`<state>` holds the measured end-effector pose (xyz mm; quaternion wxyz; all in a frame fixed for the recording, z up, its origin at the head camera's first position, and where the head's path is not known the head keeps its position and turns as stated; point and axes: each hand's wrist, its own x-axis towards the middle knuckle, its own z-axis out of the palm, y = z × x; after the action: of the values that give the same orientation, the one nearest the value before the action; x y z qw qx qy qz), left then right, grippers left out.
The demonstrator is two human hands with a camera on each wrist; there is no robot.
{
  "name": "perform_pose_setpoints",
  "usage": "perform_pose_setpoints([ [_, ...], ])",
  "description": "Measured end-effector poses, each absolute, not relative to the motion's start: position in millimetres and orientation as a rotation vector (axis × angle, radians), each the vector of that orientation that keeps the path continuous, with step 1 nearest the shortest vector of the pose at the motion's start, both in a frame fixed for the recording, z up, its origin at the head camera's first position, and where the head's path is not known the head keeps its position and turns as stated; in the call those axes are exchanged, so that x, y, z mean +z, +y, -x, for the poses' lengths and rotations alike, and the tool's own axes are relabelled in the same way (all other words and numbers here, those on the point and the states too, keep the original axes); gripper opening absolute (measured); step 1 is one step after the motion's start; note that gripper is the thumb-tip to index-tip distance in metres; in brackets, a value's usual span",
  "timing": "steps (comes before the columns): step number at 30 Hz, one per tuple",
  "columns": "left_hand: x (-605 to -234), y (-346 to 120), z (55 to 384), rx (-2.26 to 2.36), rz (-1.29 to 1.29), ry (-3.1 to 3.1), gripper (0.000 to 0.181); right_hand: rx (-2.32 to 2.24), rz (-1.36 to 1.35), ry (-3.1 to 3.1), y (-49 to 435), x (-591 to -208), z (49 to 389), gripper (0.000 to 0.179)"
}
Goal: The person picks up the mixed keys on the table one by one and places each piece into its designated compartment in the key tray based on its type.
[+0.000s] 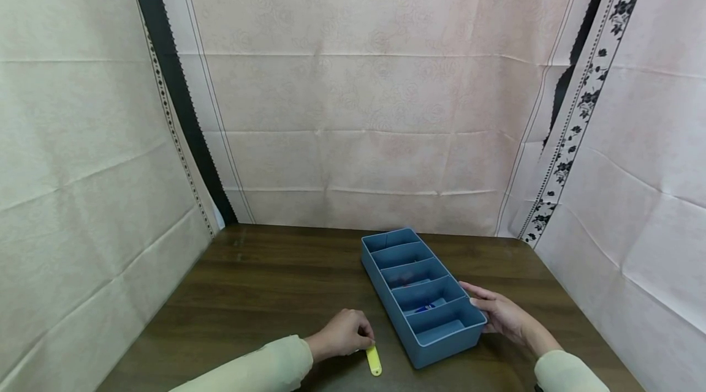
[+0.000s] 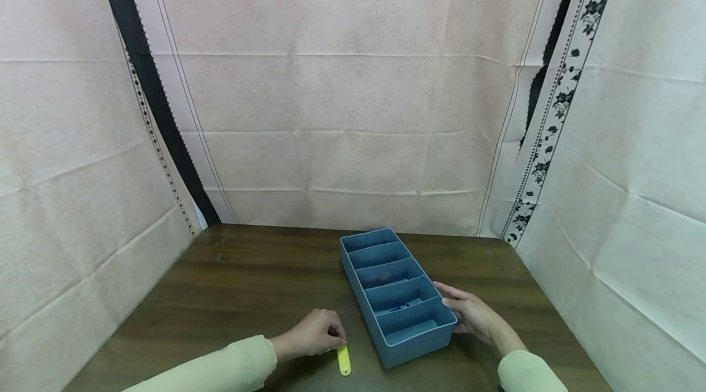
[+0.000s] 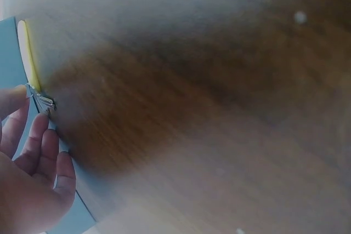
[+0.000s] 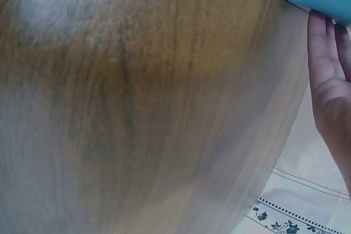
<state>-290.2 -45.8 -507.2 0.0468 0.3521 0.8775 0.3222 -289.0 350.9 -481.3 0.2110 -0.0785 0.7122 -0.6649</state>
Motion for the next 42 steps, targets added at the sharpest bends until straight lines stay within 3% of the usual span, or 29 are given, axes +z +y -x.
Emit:
perform_pose_setpoints([
  [19, -498, -45, 296, 1.103, -1.208, 2.697, 0.006, -1.840, 0.203, 1.991, 350, -480, 287, 0.062],
  [42, -462, -48, 299, 1.348, -0.997, 2.610, 0.006, -1.841, 0.241, 1.963, 352, -481, 288, 0.061],
])
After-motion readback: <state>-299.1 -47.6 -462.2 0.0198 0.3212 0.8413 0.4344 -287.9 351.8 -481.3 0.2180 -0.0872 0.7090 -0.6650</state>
